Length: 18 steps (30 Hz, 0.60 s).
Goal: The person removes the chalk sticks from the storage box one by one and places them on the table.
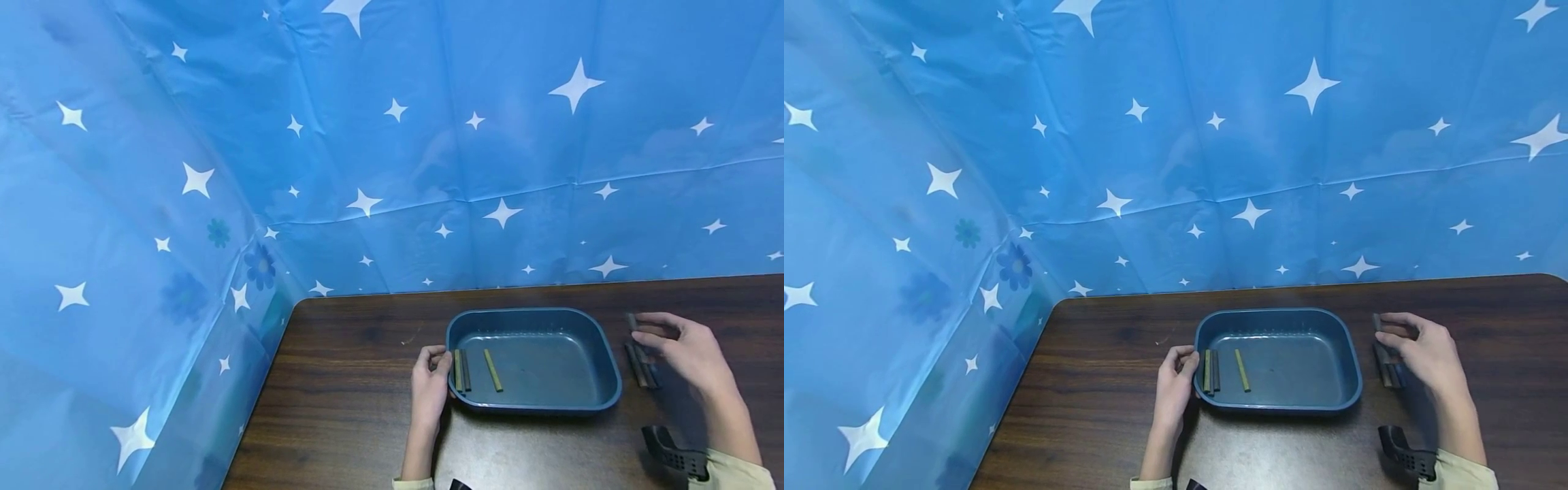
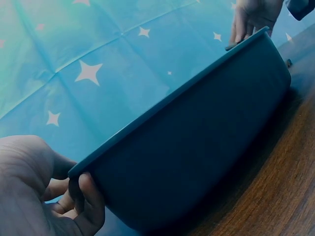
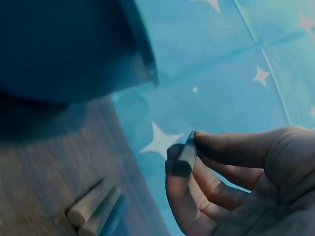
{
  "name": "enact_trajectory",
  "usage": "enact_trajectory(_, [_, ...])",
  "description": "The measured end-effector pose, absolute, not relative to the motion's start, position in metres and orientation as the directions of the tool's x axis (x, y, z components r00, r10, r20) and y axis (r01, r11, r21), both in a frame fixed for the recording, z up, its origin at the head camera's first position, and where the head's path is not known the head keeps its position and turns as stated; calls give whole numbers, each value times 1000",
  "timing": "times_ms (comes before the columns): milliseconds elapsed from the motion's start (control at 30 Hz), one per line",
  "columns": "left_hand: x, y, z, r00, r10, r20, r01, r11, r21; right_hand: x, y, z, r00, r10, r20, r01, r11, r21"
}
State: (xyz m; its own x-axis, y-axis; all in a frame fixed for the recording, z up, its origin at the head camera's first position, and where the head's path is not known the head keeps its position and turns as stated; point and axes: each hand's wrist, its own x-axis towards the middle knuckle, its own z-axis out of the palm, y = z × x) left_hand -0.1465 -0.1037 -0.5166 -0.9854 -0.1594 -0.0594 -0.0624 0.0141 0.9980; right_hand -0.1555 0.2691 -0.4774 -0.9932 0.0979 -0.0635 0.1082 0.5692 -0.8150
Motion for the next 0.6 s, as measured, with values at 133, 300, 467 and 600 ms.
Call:
enact_trajectory(133, [-147,-104,-517,-985,-161,-57,-60,15,998,-157,273,-481,-984,168,-63,158,647,-746])
enact_trajectory(300, [-147,-104,-518,-985,-164,-55,-58,12,998,-157,275,-487,-972,225,-63,201,670,-715])
enact_trajectory(467, [-147,-104,-517,-984,-163,-73,-76,13,997,-156,278,-491,-967,244,-75,227,687,-690])
enact_trajectory(600, [-146,-104,-517,-983,-163,-81,-85,21,996,-154,280,-494,-964,253,-82,242,709,-662])
